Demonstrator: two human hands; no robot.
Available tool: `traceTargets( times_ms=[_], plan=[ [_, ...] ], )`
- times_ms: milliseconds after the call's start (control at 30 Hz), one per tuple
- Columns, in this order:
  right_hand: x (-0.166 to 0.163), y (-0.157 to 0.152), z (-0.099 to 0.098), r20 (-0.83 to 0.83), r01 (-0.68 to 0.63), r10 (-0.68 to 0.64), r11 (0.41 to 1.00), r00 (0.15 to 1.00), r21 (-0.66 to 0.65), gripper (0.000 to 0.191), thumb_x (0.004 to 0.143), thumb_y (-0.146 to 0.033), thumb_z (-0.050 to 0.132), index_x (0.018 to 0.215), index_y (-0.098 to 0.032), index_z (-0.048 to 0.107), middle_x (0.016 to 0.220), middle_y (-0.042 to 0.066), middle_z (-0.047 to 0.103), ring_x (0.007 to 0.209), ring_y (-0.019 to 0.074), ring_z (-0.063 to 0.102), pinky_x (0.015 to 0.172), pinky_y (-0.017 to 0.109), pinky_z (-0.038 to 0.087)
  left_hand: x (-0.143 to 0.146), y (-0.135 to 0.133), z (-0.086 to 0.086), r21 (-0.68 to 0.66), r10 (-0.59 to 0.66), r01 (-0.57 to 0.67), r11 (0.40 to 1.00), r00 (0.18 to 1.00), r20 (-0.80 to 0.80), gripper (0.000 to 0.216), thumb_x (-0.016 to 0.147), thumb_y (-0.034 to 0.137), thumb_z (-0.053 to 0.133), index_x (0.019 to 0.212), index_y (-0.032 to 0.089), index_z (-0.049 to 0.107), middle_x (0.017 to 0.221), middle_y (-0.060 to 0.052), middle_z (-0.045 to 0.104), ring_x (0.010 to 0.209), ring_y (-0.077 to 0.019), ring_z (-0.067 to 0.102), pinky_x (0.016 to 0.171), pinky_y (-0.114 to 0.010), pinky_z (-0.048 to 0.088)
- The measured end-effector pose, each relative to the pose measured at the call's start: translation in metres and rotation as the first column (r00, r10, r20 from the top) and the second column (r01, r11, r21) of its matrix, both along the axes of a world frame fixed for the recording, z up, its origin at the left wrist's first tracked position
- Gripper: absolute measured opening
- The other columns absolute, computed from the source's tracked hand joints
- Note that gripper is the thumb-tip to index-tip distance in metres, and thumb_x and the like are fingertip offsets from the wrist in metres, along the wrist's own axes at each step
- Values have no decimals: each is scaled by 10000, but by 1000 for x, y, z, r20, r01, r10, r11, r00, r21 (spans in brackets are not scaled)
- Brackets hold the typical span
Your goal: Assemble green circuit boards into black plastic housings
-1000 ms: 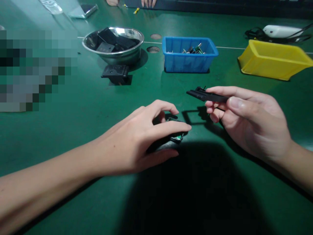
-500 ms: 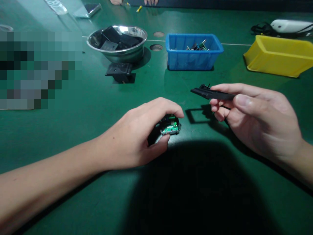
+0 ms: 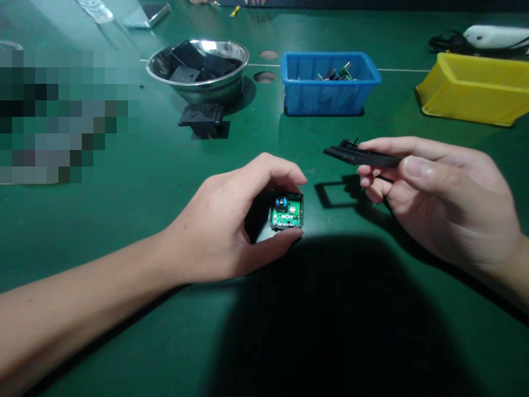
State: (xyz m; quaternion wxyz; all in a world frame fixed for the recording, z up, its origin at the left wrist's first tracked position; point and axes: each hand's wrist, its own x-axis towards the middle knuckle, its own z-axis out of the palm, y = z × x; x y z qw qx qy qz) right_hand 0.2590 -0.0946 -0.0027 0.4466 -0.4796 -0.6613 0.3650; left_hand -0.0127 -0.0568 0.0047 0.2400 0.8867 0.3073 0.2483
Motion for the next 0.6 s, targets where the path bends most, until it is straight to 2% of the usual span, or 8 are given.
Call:
traceTargets(
  times_ms=[267, 400, 600],
  plan=[
    [1, -1, 0, 21, 0, 0, 1000, 1000, 0, 392, 1014, -494, 559, 1299, -267, 705, 1054, 132, 759, 941, 331, 742, 704, 477, 624, 1, -1, 3, 47, 9, -12, 999, 999, 50, 411, 838, 327, 799, 1194, 259, 605, 1085, 6, 722, 916, -155, 718, 843, -279, 588],
    [1, -1, -1, 35, -17, 16, 1000, 999, 13, 439, 1010, -536, 554, 1331, -271, 695, 1053, 134, 761, 923, 329, 744, 712, 485, 626, 0, -3, 2, 25, 63, -64, 998, 997, 44, 454, 827, 384, 809, 1225, 289, 613, 1105, -9, 735, 929, -200, 739, 823, -301, 597],
    [-1, -1, 1, -52, 14, -16, 999, 999, -41, 394, 976, -508, 632, 1267, -262, 733, 1005, 122, 768, 890, 323, 745, 715, 485, 626, -3, -1, -2, -40, 40, -38, 998, 998, 57, 537, 822, 419, 813, 1284, 280, 576, 1076, -13, 747, 953, -221, 754, 866, -318, 619]
  ],
)
